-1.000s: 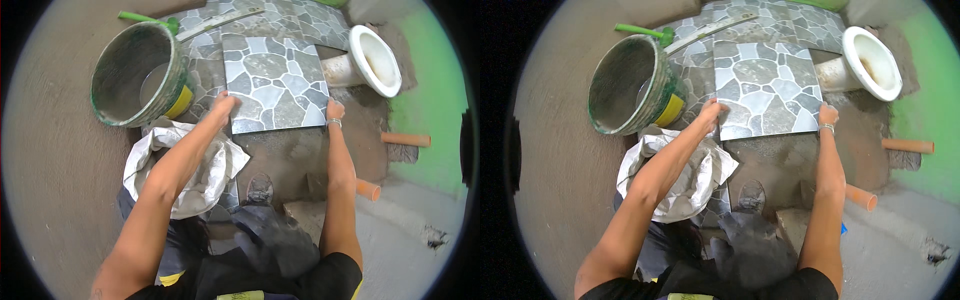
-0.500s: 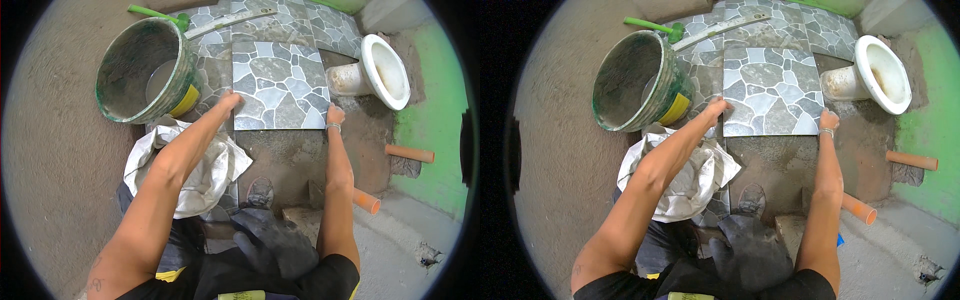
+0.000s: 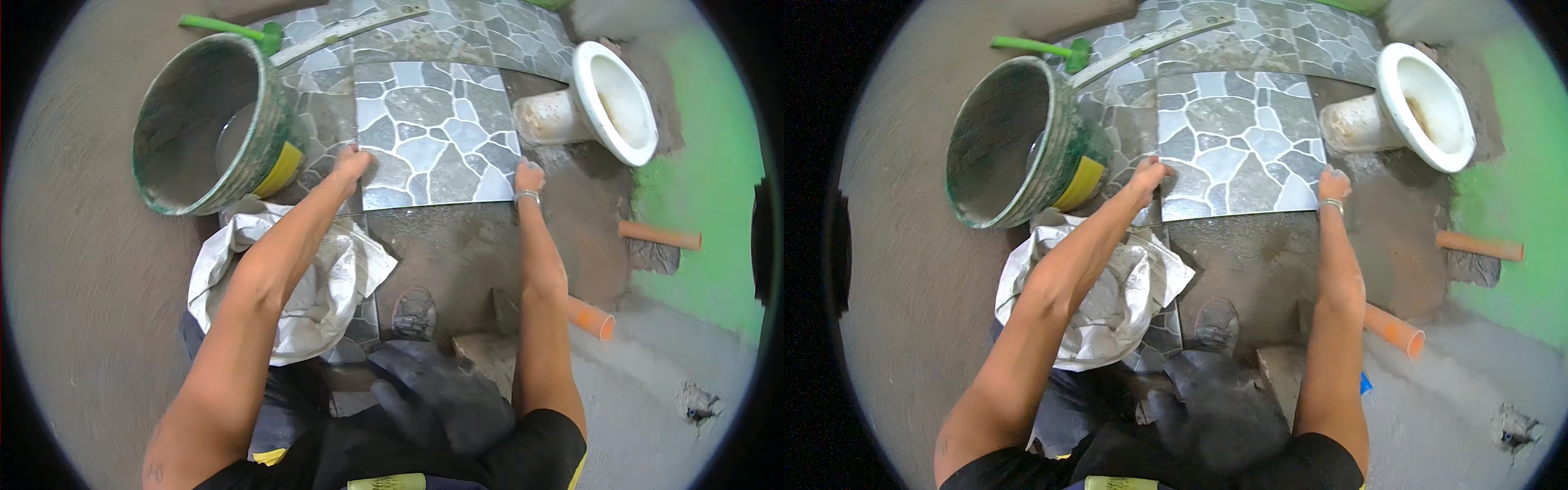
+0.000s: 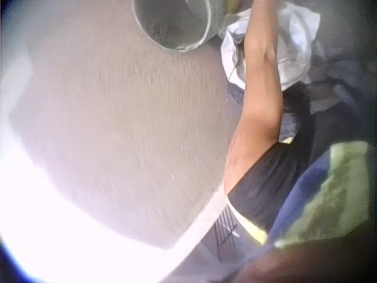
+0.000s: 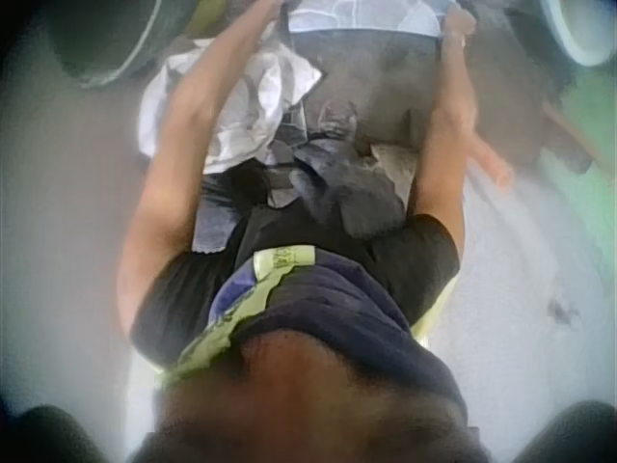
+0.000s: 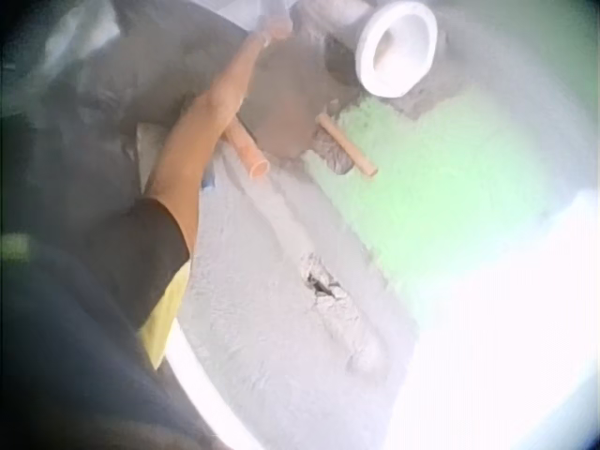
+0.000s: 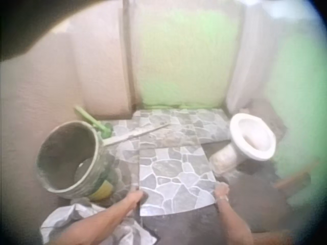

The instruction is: The person is seen installing a floor tile in a restroom area.

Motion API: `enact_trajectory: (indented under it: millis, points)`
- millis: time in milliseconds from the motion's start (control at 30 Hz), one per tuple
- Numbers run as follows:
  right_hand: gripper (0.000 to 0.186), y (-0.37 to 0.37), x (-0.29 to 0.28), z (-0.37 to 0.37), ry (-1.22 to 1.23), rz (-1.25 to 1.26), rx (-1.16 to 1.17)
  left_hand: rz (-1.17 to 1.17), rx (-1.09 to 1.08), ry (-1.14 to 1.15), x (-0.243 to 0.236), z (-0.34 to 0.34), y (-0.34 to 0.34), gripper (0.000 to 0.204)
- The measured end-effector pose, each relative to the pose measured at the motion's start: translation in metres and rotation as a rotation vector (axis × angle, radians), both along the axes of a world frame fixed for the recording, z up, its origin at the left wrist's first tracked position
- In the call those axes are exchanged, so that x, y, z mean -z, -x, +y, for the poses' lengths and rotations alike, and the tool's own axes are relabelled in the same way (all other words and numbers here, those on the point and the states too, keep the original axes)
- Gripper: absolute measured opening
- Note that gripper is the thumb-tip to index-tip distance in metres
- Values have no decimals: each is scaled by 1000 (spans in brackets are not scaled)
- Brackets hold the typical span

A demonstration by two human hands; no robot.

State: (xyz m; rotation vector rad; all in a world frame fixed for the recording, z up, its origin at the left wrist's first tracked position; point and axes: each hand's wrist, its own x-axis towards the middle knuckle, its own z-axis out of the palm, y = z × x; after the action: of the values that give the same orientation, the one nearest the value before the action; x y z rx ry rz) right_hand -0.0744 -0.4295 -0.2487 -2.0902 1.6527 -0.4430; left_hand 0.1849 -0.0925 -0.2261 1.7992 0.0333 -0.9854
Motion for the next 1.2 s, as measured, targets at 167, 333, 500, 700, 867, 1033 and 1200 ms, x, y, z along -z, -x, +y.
enact_trajectory:
  millis: [167,333,500,700,867,1033,1200]
  points:
    - [30,-1,6,-1,56,-42,19,-68,7,-42,1,-3,3,43]
    - [27,-2,14,-4,13,-123,13,-131,21,-68,-1,-2,9,48]
    - [18,-2,23,-5,19,-91,-36,-297,111,-249,5,0,-1,45]
    - [25,-3,27,-7,7,-72,17,-377,231,-268,2,-1,-10,45]
    - [25,-4,28,-11,6,-48,-40,-338,259,-261,-9,1,-6,46]
    - [27,-11,21,-11,-24,103,-20,-449,291,-316,-4,0,-8,50]
    - [29,-17,4,-6,-98,208,-20,-482,424,-374,-4,-2,-10,48]
